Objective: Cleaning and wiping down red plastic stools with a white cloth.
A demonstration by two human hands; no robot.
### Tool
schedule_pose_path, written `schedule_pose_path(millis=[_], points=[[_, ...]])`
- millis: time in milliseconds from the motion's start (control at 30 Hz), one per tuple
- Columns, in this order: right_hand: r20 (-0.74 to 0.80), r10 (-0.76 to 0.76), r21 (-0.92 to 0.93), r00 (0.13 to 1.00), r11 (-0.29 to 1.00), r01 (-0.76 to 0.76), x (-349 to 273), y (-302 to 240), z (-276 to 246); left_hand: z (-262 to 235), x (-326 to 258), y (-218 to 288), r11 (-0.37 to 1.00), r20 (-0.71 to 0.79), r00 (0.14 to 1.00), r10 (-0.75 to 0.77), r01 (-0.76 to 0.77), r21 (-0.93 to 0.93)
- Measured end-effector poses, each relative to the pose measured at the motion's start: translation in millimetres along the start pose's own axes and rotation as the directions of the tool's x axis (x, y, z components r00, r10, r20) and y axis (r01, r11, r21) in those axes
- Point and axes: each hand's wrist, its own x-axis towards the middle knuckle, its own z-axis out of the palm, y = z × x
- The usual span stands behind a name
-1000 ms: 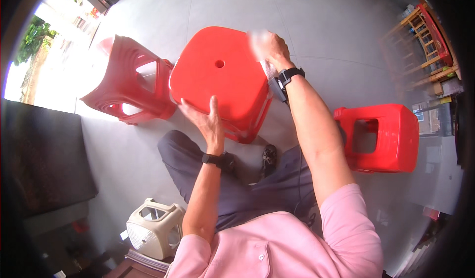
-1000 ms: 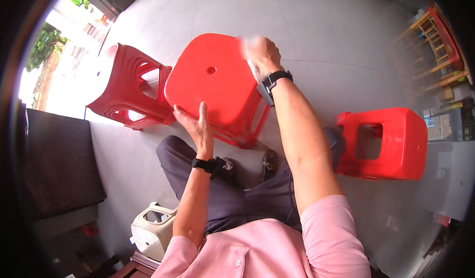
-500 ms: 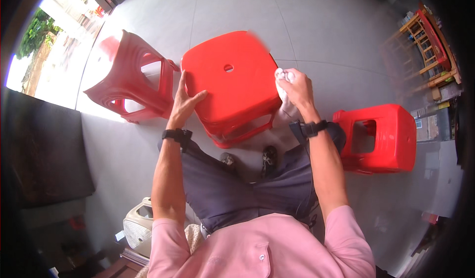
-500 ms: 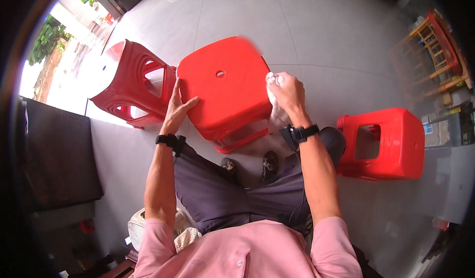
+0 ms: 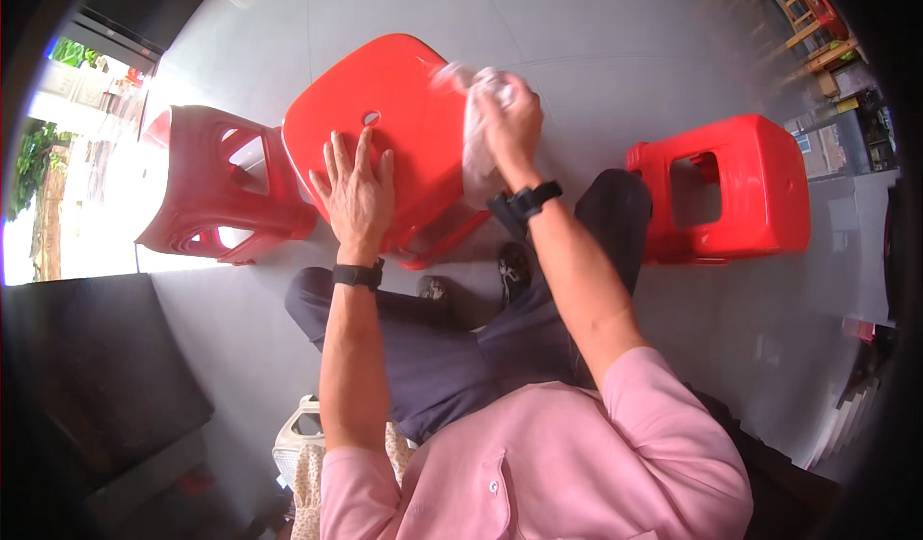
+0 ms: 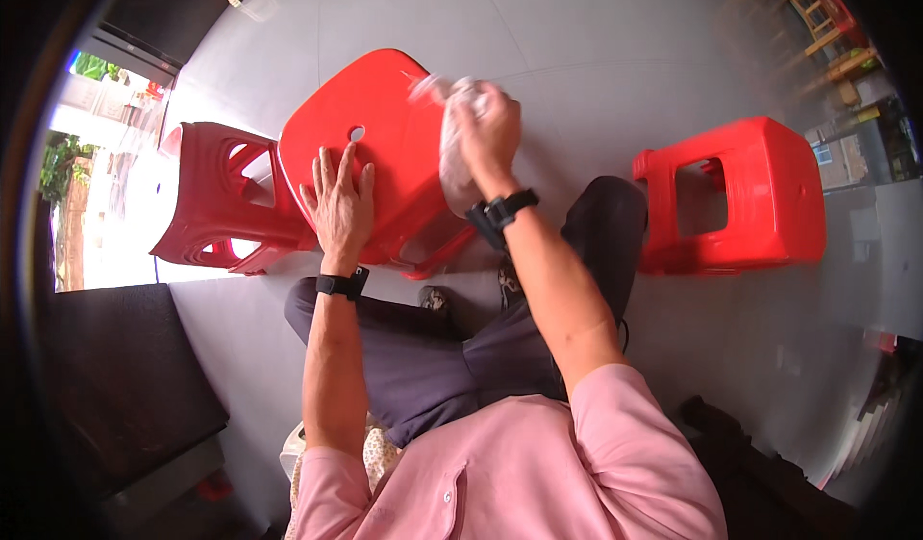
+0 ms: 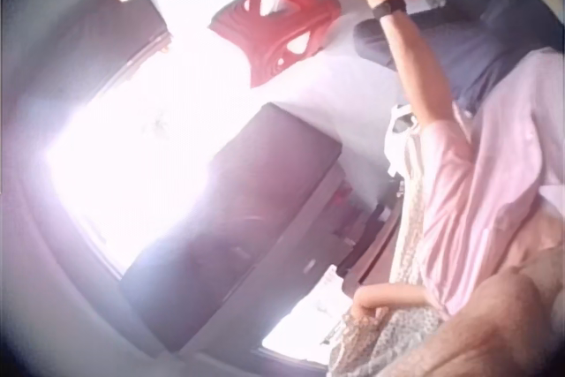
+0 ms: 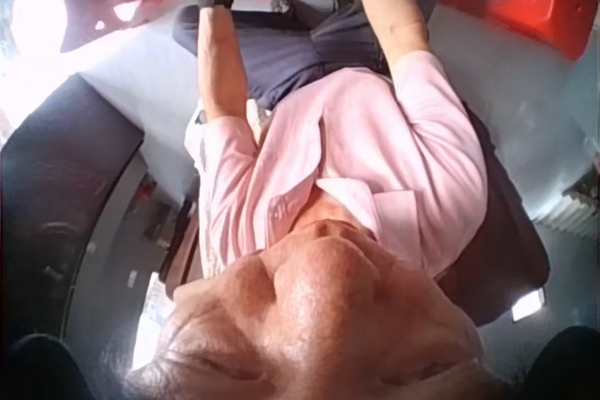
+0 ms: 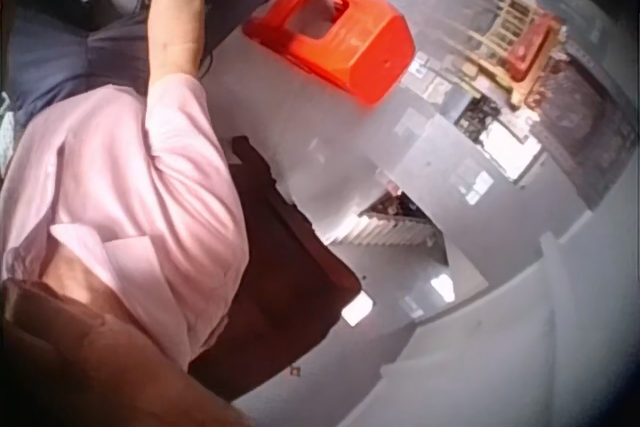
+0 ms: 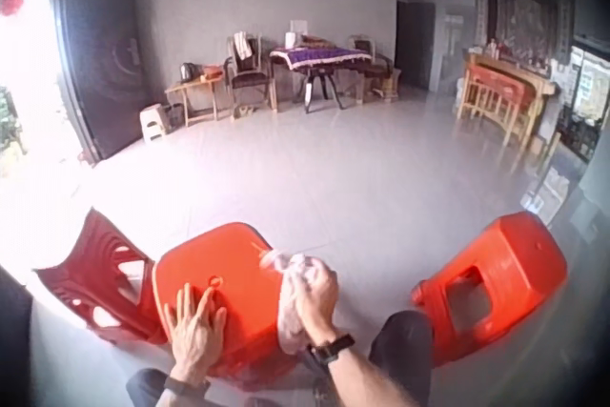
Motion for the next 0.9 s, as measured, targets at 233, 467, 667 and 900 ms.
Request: schedule_pose_path(millis=[233, 467, 667, 900], points=[[0.068, 0.380, 0.373, 0.923, 0.848, -0.377, -43, 25, 0, -2, 0, 4, 1.000, -0.017, 1.000, -0.011, 0.012, 0.024], [-0.136, 0.128, 0.159, 0.982, 0.982, -0.105, -199, 16, 22, -2, 5, 15, 1.000, 0.006, 1.000, 0.009, -0.009, 0.003], [0.302, 0.272, 0.371, 0.914, 0.849, -0.376, -199, 5, -29, -1, 3, 4, 1.000, 0.034, 0.999, -0.007, 0.006, 0.018], [0.119, 0.115, 0.587, 0.986, 0.793, -0.163, -58, -14, -38, 0, 4, 3, 0.999, 0.006, 1.000, -0.029, 0.028, 0.047]])
